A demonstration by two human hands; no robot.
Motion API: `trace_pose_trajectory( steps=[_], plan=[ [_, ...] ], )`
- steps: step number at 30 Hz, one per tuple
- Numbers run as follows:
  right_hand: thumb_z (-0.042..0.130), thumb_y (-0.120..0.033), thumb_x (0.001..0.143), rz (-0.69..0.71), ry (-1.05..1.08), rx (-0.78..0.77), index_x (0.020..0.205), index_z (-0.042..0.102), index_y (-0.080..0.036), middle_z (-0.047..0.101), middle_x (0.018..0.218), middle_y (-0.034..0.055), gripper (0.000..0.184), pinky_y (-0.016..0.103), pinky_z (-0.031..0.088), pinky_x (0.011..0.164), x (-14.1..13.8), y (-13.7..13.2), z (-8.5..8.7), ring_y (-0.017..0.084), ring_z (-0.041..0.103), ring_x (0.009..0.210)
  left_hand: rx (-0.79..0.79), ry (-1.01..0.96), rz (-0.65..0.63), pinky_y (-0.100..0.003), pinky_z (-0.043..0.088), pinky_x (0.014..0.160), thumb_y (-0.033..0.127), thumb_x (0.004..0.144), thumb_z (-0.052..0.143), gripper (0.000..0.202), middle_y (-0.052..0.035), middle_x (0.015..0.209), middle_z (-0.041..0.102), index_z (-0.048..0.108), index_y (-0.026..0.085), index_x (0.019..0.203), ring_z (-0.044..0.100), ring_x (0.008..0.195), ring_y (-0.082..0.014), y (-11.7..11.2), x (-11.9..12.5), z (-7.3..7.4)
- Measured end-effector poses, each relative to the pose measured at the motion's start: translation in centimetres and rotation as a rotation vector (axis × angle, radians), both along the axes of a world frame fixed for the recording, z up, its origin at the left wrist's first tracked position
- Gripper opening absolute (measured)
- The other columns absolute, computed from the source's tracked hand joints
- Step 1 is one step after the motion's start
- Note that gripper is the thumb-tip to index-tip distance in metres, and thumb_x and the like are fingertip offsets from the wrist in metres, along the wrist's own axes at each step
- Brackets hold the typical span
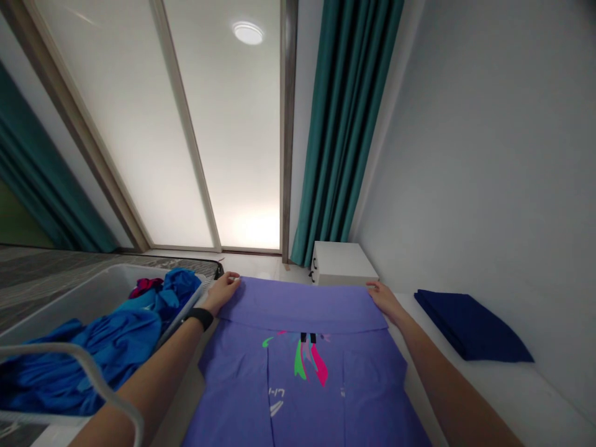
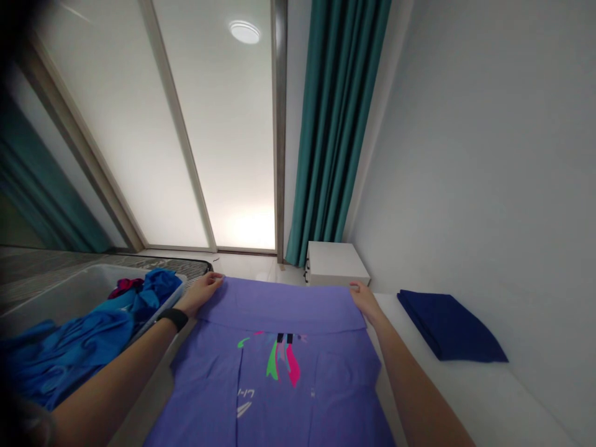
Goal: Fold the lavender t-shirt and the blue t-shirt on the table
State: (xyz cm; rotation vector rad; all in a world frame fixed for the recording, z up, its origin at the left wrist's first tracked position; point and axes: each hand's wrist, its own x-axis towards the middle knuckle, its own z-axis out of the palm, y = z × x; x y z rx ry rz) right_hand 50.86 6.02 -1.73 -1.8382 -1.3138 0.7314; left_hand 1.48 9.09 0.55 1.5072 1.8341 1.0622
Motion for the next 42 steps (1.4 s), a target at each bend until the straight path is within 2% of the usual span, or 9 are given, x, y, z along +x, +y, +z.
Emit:
trace_pose_trajectory(
  steps=[7,12,16,20,24,30,37,42],
  plan=[
    [0.053,-0.017,0.078,-0.036,-0.177,0.037,0.101,0.065,-0.017,0.058,0.061,-0.0034,0.025,0.024,0.038,0.059,-0.4,1.7,-0.6,0.014,0.055,0.058,0.002,0.251,0.004,-0.029,0.04,0.068,0.035,0.079,0.057,0.023,-0.0021,0.078,0.07,0.067,0.021,0.094,0.065,0.079,-0.0225,1.6,0.3,-0.4],
    [0.048,-0.014,0.081,-0.035,-0.28,0.042,0.107,0.063,-0.016,0.056,0.062,-0.0033,0.031,0.025,0.039,0.062,-0.3,1.8,-0.7,0.015,0.055,0.06,-0.008,0.372,0.008,-0.031,0.039,0.075,0.034,0.086,0.05,0.024,-0.0033,0.088,0.071,0.067,0.023,0.098,0.066,0.089,-0.025,2.0,0.5,-0.5],
    [0.045,-0.013,0.082,-0.045,-0.348,0.032,0.113,0.061,-0.015,0.059,0.068,-0.0009,0.034,0.025,0.04,0.065,-0.2,1.9,-0.6,0.016,0.059,0.066,-0.034,0.427,0.054,-0.034,0.04,0.08,0.036,0.089,0.046,0.028,-0.0054,0.096,0.072,0.067,0.022,0.101,0.065,0.096,-0.0283,2.1,0.7,-0.6],
    [0.044,-0.014,0.084,-0.064,-0.423,0.014,0.114,0.06,-0.016,0.064,0.077,0.0022,0.034,0.025,0.041,0.07,-0.3,1.9,-0.6,0.017,0.061,0.076,-0.062,0.454,0.1,-0.035,0.04,0.084,0.034,0.089,0.045,0.028,-0.005,0.097,0.073,0.067,0.022,0.101,0.065,0.099,-0.0277,2.1,1.0,-0.5],
    [0.043,-0.019,0.088,-0.061,-0.492,-0.024,0.116,0.059,-0.016,0.067,0.081,0.0043,0.033,0.026,0.041,0.072,-0.5,1.5,-0.6,0.019,0.063,0.08,-0.074,0.467,0.09,-0.036,0.041,0.086,0.034,0.089,0.045,0.028,-0.0049,0.097,0.073,0.066,0.021,0.101,0.065,0.099,-0.0268,1.7,1.3,-0.1],
    [0.039,-0.024,0.091,-0.03,-0.566,-0.073,0.122,0.057,-0.018,0.07,0.099,0.0101,0.036,0.028,0.041,0.074,-0.3,-0.8,-0.3,0.022,0.064,0.089,-0.031,0.467,0.028,-0.031,0.044,0.081,0.031,0.087,0.045,0.029,-0.0028,0.091,0.072,0.063,0.02,0.107,0.067,0.089,-0.0223,-0.8,0.7,0.3],
    [0.037,-0.027,0.093,0.062,-0.593,-0.083,0.121,0.057,-0.021,0.069,0.083,0.0045,0.034,0.026,0.039,0.069,0.1,-4.9,0.1,0.02,0.065,0.079,0.067,0.426,-0.044,-0.027,0.046,0.069,0.038,0.086,0.041,0.035,-0.0016,0.081,0.07,0.06,0.018,0.107,0.067,0.075,-0.0191,-5.4,-1.0,-0.7],
    [0.038,-0.025,0.091,0.081,-0.578,-0.048,0.121,0.056,-0.019,0.065,0.074,0.0022,0.036,0.025,0.038,0.066,0.7,-7.1,-0.6,0.019,0.063,0.072,0.063,0.47,-0.08,-0.027,0.046,0.073,0.036,0.088,0.04,0.033,-0.0009,0.082,0.072,0.059,0.021,0.109,0.068,0.081,-0.0199,-7.3,-1.7,-1.1]
  ],
)
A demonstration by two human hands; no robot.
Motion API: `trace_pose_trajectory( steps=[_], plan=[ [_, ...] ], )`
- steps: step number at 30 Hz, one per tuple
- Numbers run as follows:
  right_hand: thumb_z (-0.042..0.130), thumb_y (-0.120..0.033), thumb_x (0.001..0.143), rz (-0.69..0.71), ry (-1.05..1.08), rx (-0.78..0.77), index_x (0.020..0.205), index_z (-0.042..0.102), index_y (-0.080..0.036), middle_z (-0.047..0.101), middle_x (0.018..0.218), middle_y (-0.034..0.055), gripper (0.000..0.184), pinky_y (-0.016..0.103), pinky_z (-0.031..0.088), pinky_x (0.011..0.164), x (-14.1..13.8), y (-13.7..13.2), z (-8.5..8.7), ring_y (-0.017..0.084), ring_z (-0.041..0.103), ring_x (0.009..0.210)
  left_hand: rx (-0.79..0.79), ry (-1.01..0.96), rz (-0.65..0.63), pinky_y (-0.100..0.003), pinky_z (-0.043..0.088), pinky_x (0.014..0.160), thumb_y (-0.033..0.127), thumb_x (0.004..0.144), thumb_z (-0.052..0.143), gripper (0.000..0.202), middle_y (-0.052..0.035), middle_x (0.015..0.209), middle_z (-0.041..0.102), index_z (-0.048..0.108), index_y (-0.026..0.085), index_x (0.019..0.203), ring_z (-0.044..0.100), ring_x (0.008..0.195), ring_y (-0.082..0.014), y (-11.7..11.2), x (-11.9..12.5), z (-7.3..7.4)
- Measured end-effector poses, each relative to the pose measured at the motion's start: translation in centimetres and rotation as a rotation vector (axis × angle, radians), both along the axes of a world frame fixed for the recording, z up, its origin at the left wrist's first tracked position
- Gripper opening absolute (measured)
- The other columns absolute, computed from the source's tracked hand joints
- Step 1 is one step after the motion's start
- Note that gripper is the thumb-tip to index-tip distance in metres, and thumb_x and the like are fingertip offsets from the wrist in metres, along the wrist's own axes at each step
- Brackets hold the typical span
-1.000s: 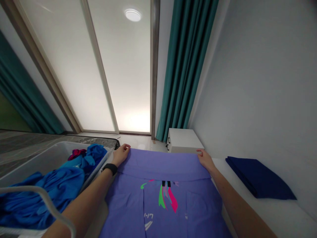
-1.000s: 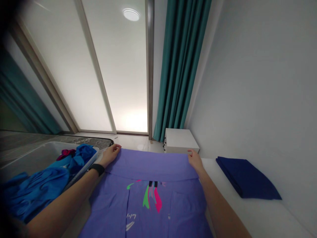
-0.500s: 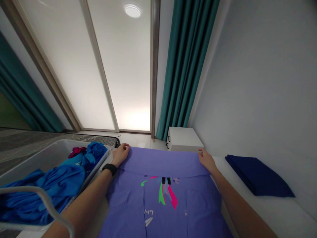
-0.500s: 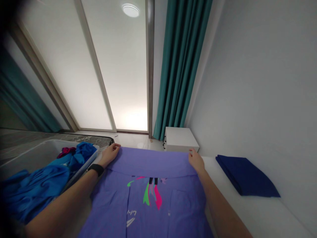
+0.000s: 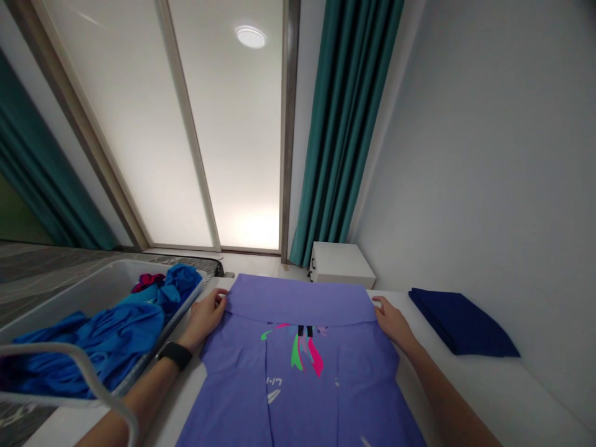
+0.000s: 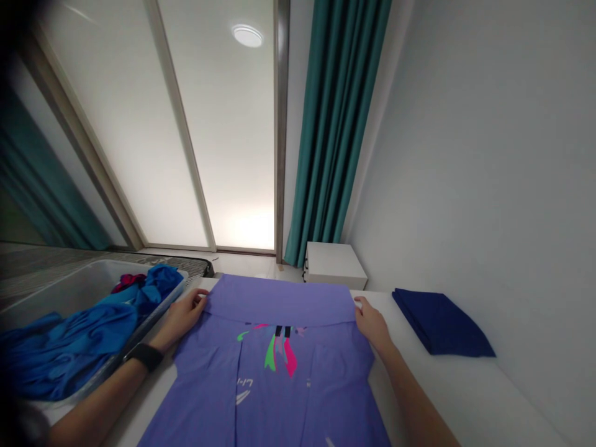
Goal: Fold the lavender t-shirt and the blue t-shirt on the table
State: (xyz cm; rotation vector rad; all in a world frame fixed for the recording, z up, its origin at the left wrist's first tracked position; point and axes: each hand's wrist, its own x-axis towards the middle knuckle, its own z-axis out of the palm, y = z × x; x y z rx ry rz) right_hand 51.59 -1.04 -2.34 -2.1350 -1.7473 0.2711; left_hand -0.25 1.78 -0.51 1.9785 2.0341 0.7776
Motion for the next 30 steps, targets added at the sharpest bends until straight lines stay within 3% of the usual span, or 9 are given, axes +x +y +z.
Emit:
trace_pose_trajectory(
  steps=[6,11,19,22,25,27,30],
  plan=[
    [0.038,-0.027,0.086,0.066,0.041,0.114,0.116,0.058,-0.02,0.058,0.066,-0.0014,0.037,0.025,0.038,0.062,0.4,-0.8,-0.9,0.018,0.058,0.063,-0.018,0.07,0.007,-0.026,0.044,0.071,0.035,0.089,0.038,0.031,-0.001,0.083,0.072,0.06,0.021,0.106,0.069,0.082,-0.02,-0.4,0.3,0.6],
    [0.037,-0.03,0.084,0.078,0.14,0.122,0.113,0.059,-0.019,0.057,0.063,-0.0019,0.039,0.026,0.039,0.062,0.7,-0.8,-0.8,0.018,0.057,0.061,0.001,0.04,-0.006,-0.026,0.043,0.07,0.035,0.089,0.038,0.03,-0.0009,0.082,0.072,0.06,0.021,0.104,0.069,0.08,-0.0193,-0.5,0.2,0.5],
    [0.039,-0.028,0.084,0.096,0.05,0.117,0.109,0.061,-0.02,0.055,0.061,-0.0024,0.034,0.027,0.038,0.062,0.8,-0.7,-1.2,0.018,0.055,0.059,-0.033,0.085,-0.007,-0.027,0.043,0.072,0.031,0.09,0.039,0.028,-0.0013,0.083,0.072,0.061,0.022,0.105,0.068,0.083,-0.02,-0.7,0.2,0.5],
    [0.04,-0.026,0.085,0.1,-0.025,0.138,0.111,0.061,-0.02,0.061,0.073,0.0012,0.034,0.028,0.041,0.068,0.7,-0.8,-1.2,0.018,0.057,0.067,-0.013,0.133,-0.011,-0.028,0.045,0.074,0.031,0.09,0.038,0.029,-0.004,0.088,0.071,0.061,0.02,0.106,0.066,0.088,-0.0214,-0.9,0.3,0.7],
    [0.04,-0.024,0.087,0.104,-0.181,0.156,0.113,0.061,-0.016,0.064,0.093,0.0095,0.034,0.032,0.042,0.082,0.0,-1.2,-0.6,0.022,0.059,0.086,0.094,0.289,-0.038,-0.035,0.045,0.086,0.031,0.09,0.04,0.032,-0.0103,0.105,0.067,0.062,0.018,0.109,0.06,0.104,-0.0268,-1.2,0.9,1.2],
    [0.039,-0.024,0.09,0.108,-0.287,0.134,0.117,0.061,-0.012,0.063,0.105,0.0149,0.037,0.035,0.041,0.09,-1.4,-1.4,0.3,0.025,0.057,0.099,0.152,0.373,-0.111,-0.04,0.043,0.094,0.03,0.09,0.041,0.035,-0.0124,0.12,0.062,0.061,0.018,0.117,0.055,0.114,-0.0291,-1.5,2.2,1.6],
    [0.036,-0.025,0.093,0.196,-0.337,0.083,0.129,0.056,-0.011,0.058,0.124,0.0177,0.044,0.037,0.036,0.099,-5.3,-1.2,1.6,0.028,0.051,0.115,0.173,0.392,-0.277,-0.04,0.038,0.103,0.029,0.092,0.04,0.041,-0.0109,0.138,0.053,0.053,0.02,0.13,0.048,0.126,-0.0267,-1.7,6.0,1.8]
  ],
)
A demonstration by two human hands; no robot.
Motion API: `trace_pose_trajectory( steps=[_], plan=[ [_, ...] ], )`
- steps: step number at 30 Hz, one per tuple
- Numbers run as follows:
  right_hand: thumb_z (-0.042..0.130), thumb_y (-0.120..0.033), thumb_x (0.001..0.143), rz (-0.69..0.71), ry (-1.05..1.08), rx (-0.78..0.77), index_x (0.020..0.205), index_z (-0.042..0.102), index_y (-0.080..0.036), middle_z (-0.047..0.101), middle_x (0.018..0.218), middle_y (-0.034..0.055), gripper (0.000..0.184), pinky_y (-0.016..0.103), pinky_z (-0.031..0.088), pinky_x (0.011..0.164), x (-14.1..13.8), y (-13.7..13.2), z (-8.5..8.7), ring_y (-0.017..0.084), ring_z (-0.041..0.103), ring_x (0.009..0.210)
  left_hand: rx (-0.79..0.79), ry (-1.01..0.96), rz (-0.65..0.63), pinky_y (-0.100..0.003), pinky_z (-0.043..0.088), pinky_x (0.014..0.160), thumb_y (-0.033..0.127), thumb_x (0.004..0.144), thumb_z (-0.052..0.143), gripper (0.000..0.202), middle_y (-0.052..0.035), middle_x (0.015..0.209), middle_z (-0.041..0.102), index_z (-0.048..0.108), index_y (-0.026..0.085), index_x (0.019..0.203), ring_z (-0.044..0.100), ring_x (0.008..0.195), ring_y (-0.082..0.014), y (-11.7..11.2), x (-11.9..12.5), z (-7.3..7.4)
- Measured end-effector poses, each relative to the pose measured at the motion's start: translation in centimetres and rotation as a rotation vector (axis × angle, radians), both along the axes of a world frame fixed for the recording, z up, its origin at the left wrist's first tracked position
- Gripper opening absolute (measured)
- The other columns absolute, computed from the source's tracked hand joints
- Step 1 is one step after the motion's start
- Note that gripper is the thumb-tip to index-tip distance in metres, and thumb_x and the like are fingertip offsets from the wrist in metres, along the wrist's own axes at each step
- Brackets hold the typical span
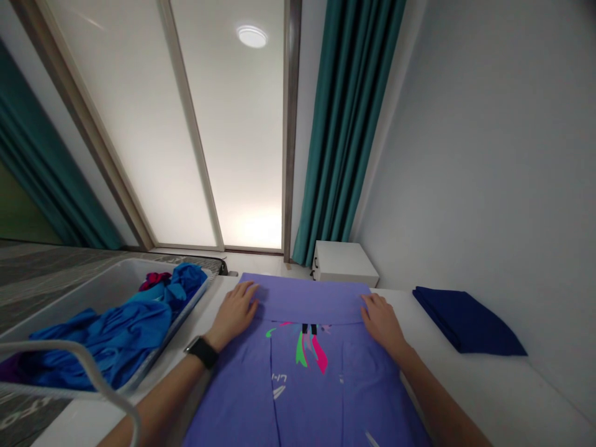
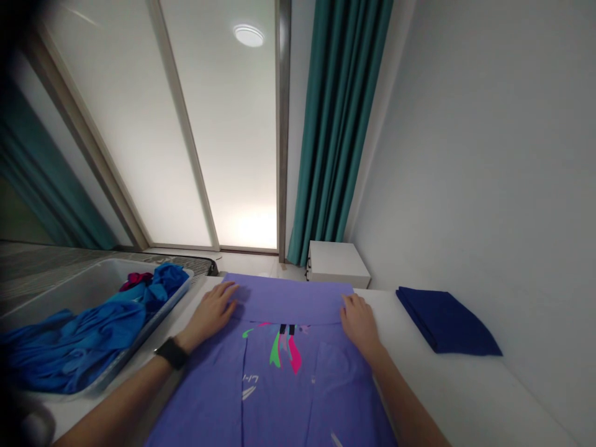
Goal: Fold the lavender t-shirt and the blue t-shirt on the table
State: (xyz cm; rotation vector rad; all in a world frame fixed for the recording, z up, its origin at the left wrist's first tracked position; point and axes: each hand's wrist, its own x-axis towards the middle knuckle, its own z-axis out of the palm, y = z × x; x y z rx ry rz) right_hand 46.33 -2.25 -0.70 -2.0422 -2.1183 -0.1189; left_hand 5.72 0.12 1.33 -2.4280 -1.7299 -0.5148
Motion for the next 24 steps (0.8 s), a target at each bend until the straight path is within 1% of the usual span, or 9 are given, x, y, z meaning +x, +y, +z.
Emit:
trace_pose_trajectory(
  steps=[2,4,7,9,12,15,20,24],
  plan=[
    [0.033,-0.026,0.094,0.065,0.019,-0.012,0.136,0.05,-0.009,0.049,0.14,0.018,0.048,0.04,0.028,0.108,-3.4,0.6,0.7,0.028,0.042,0.129,-0.018,0.019,-0.119,-0.04,0.033,0.11,0.03,0.094,0.039,0.046,-0.0116,0.145,0.046,0.046,0.017,0.138,0.041,0.134,-0.0255,0.3,3.4,-0.1],
    [0.03,-0.025,0.095,0.12,0.04,-0.032,0.141,0.043,-0.008,0.041,0.149,0.016,0.051,0.039,0.021,0.112,-6.8,1.5,1.2,0.026,0.034,0.137,-0.039,0.037,-0.185,-0.039,0.03,0.112,0.031,0.096,0.038,0.048,-0.0117,0.15,0.041,0.043,0.016,0.141,0.036,0.138,-0.024,0.8,6.9,-0.3],
    [0.026,-0.027,0.097,0.153,0.065,-0.057,0.146,0.037,-0.011,0.033,0.154,0.0115,0.053,0.041,0.014,0.116,-10.8,3.1,1.0,0.023,0.025,0.142,-0.067,0.044,-0.222,-0.039,0.029,0.114,0.031,0.098,0.034,0.047,-0.0092,0.152,0.039,0.042,0.018,0.143,0.035,0.14,-0.0217,2.0,10.8,-0.9],
    [0.025,-0.03,0.097,0.143,0.08,-0.08,0.147,0.035,-0.011,0.03,0.156,0.0107,0.054,0.042,0.011,0.116,-12.3,4.0,0.5,0.022,0.021,0.144,-0.096,0.049,-0.213,-0.041,0.028,0.115,0.032,0.098,0.035,0.048,-0.0091,0.151,0.04,0.042,0.018,0.143,0.035,0.14,-0.0218,2.6,12.1,-1.4],
    [0.024,-0.035,0.097,0.103,0.103,-0.133,0.149,0.031,-0.009,0.027,0.157,0.011,0.058,0.043,0.009,0.117,-13.0,4.6,-0.5,0.022,0.018,0.145,-0.131,0.051,-0.175,-0.044,0.026,0.115,0.034,0.098,0.034,0.048,-0.0099,0.151,0.04,0.043,0.017,0.142,0.034,0.141,-0.0223,3.1,12.6,-2.3],
    [0.022,-0.037,0.097,0.099,0.116,-0.162,0.15,0.028,-0.009,0.023,0.158,0.0102,0.061,0.044,0.005,0.117,-12.9,4.7,-1.0,0.021,0.015,0.146,-0.131,0.042,-0.16,-0.045,0.025,0.116,0.036,0.099,0.033,0.05,-0.0103,0.152,0.039,0.043,0.017,0.143,0.033,0.141,-0.0224,3.0,12.5,-2.9],
    [0.021,-0.038,0.096,0.099,0.115,-0.174,0.151,0.027,-0.01,0.022,0.158,0.0095,0.062,0.045,0.003,0.117,-12.8,4.6,-0.7,0.02,0.014,0.146,-0.127,0.03,-0.148,-0.046,0.025,0.116,0.038,0.098,0.032,0.05,-0.0103,0.152,0.038,0.043,0.018,0.144,0.032,0.142,-0.023,2.7,12.7,-2.9],
    [0.021,-0.037,0.096,0.109,0.116,-0.178,0.15,0.028,-0.009,0.023,0.158,0.0102,0.061,0.045,0.006,0.117,-12.7,4.3,-0.2,0.021,0.016,0.146,-0.145,0.025,-0.149,-0.046,0.025,0.116,0.038,0.099,0.031,0.05,-0.0097,0.151,0.04,0.043,0.019,0.143,0.033,0.141,-0.0228,2.8,12.2,-2.5]
  ],
)
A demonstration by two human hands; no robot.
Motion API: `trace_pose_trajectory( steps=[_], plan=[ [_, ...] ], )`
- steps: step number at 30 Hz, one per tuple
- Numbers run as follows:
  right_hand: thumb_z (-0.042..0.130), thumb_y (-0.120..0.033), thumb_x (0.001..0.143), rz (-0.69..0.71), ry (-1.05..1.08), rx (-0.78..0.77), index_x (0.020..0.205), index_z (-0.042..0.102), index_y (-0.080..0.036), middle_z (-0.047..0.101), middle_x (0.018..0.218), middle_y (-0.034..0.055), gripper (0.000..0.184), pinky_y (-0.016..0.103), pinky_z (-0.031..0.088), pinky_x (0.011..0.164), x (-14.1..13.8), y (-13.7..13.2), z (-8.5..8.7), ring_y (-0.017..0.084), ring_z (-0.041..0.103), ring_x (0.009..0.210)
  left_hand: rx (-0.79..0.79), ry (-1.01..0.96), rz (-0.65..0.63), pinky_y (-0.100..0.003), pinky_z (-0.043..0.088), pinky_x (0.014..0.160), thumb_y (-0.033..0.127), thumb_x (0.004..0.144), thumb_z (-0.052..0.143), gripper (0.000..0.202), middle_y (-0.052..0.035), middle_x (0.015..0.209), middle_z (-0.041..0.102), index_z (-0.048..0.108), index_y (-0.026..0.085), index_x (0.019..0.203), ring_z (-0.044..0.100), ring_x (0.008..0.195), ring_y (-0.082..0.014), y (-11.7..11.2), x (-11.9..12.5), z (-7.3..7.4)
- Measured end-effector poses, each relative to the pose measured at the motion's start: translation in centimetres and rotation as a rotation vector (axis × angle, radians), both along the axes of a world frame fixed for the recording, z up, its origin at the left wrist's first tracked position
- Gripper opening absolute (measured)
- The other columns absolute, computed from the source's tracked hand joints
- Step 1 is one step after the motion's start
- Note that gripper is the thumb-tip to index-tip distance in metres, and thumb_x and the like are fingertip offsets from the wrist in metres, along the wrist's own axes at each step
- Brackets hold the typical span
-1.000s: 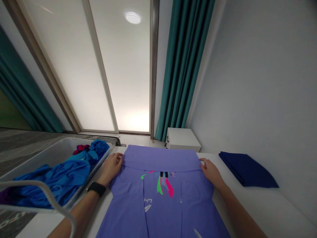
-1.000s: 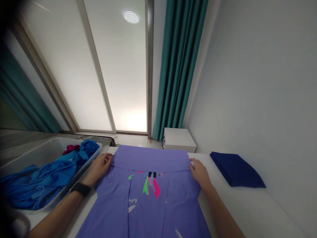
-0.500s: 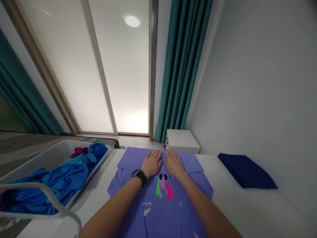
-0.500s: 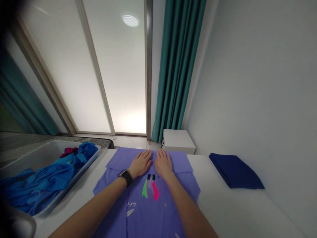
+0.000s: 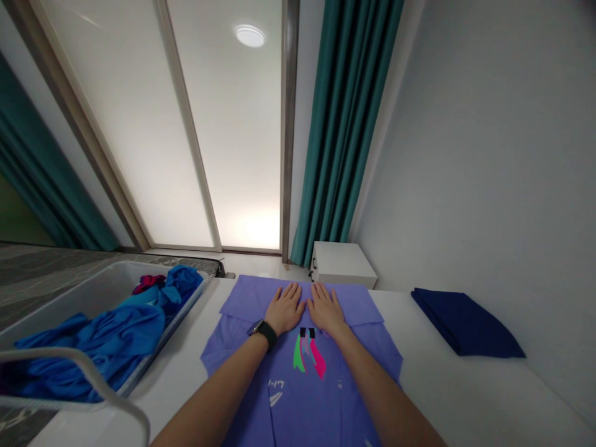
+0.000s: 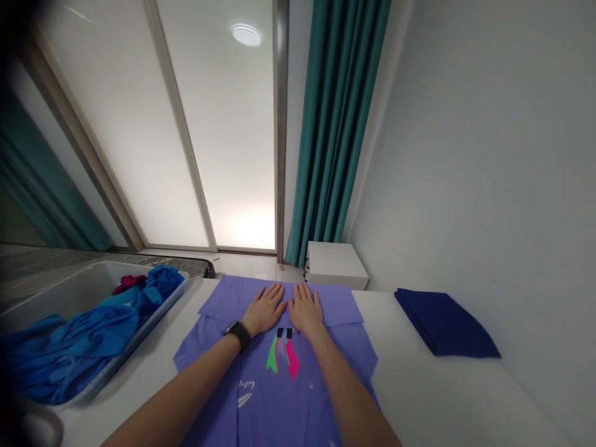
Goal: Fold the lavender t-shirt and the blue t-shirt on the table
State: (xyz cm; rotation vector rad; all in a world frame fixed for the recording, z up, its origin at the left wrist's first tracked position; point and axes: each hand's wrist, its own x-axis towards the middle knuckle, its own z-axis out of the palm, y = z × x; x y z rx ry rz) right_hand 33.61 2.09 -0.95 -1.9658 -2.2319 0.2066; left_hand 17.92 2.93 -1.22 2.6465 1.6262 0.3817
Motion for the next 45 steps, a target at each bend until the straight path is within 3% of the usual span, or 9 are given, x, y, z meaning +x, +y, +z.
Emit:
trace_pose_trajectory(
  steps=[6,10,20,31,39,45],
  plan=[
    [0.021,-0.036,0.097,-0.077,0.003,0.065,0.15,0.03,-0.009,0.026,0.157,0.0121,0.06,0.046,0.003,0.117,0.4,-1.0,0.4,0.023,0.019,0.145,0.02,-0.025,0.065,-0.048,0.023,0.116,0.036,0.099,0.031,0.047,-0.01,0.148,0.045,0.044,0.02,0.141,0.036,0.14,-0.0229,0.0,-2.4,0.8],
    [0.022,-0.038,0.097,-0.117,-0.001,0.04,0.15,0.031,-0.011,0.025,0.157,0.0123,0.059,0.046,0.005,0.116,0.5,-1.4,-0.1,0.023,0.018,0.145,0.025,-0.029,0.13,-0.048,0.024,0.115,0.035,0.099,0.032,0.048,-0.0112,0.148,0.045,0.045,0.017,0.141,0.036,0.139,-0.0234,-0.5,-3.3,0.6],
    [0.021,-0.044,0.097,-0.076,-0.031,-0.003,0.151,0.027,-0.01,0.021,0.158,0.0119,0.064,0.047,0.003,0.116,0.7,-1.6,-1.0,0.023,0.014,0.146,0.06,-0.025,0.132,-0.046,0.026,0.114,0.037,0.098,0.032,0.049,-0.011,0.148,0.044,0.046,0.018,0.14,0.036,0.139,-0.0242,-1.5,-3.5,-0.2],
    [0.021,-0.042,0.097,-0.085,-0.023,-0.054,0.151,0.027,-0.008,0.019,0.158,0.012,0.064,0.047,0.004,0.117,0.3,-3.3,0.6,0.023,0.014,0.146,0.03,-0.004,0.148,-0.046,0.026,0.114,0.036,0.096,0.036,0.048,-0.0112,0.149,0.043,0.047,0.016,0.139,0.035,0.14,-0.0242,-2.5,-3.5,0.0],
    [0.022,-0.041,0.096,-0.085,-0.025,-0.057,0.151,0.026,-0.009,0.02,0.159,0.0124,0.064,0.047,0.004,0.117,0.4,-1.5,1.0,0.023,0.014,0.146,-0.004,0.026,0.132,-0.047,0.024,0.115,0.039,0.098,0.033,0.05,-0.011,0.151,0.039,0.045,0.017,0.141,0.033,0.141,-0.0235,-0.7,-4.0,0.6],
    [0.019,-0.044,0.096,-0.092,-0.071,-0.062,0.152,0.024,-0.008,0.017,0.159,0.0106,0.066,0.045,0.002,0.117,1.8,-0.3,0.4,0.021,0.012,0.147,-0.078,0.064,0.145,-0.048,0.019,0.117,0.043,0.098,0.031,0.056,-0.0109,0.154,0.033,0.038,0.013,0.146,0.026,0.144,-0.0234,0.7,-5.5,0.4]
  ],
)
